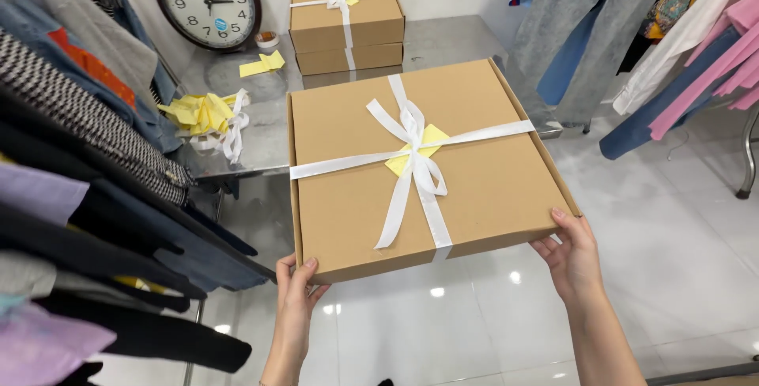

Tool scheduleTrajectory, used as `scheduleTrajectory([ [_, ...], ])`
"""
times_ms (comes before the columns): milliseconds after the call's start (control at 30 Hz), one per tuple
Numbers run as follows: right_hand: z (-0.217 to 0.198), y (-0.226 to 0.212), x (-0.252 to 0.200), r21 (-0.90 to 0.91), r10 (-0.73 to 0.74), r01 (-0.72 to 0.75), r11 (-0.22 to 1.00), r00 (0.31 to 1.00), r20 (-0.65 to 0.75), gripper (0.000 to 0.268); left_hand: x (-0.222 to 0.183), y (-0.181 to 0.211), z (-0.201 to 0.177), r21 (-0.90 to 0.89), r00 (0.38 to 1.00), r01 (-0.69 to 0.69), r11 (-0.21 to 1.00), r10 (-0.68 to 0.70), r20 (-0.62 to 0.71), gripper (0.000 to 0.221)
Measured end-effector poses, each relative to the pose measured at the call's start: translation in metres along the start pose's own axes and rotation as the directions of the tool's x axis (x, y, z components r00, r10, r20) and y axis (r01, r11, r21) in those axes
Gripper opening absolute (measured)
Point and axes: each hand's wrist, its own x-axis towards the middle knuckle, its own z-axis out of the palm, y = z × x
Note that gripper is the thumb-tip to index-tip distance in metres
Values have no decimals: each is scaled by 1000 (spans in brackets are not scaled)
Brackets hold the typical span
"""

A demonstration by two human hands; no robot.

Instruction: Stacking gift boxes and removing the white ribbon from one of them

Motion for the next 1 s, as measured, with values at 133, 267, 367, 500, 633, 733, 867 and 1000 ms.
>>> scheduleTrajectory([
  [133, -59, -7, -21, -4, 2, -2, 1000, 999, 51, 37, -72, -31, 8, -7, 1000, -8, 1000, 8, -29, 39],
  [267, -130, -6, -51, -45, 11, -8, 999, 997, 82, 35, -143, -84, 7, -33, 998, 8, 999, -10, -59, 37],
  [367, -179, -7, -77, -56, 33, -28, 998, 996, 88, 34, -193, -117, 6, -67, 996, 16, 998, -22, -83, 38],
  [500, -239, -4, -105, -71, 49, -40, 997, 991, 123, 38, -262, -143, 1, -69, 991, 57, 996, -65, -118, 41],
  [633, -275, -19, -150, -71, 59, -50, 996, 990, 127, 40, -323, -158, 0, -76, 990, 27, 997, -37, -136, 43],
  [733, -307, -20, -175, -53, 36, -29, 998, 991, 130, 36, -360, -172, -5, -72, 992, -5, 997, -4, -125, 39],
  [867, -377, -5, -214, -25, 22, -19, 1000, 993, 117, 41, -424, -205, -14, -77, 994, -26, 997, 18, -112, 41],
  [1000, -445, 0, -257, -17, 45, -44, 999, 993, 111, 35, -496, -236, -21, -73, 993, -19, 997, 10, -117, 43],
])
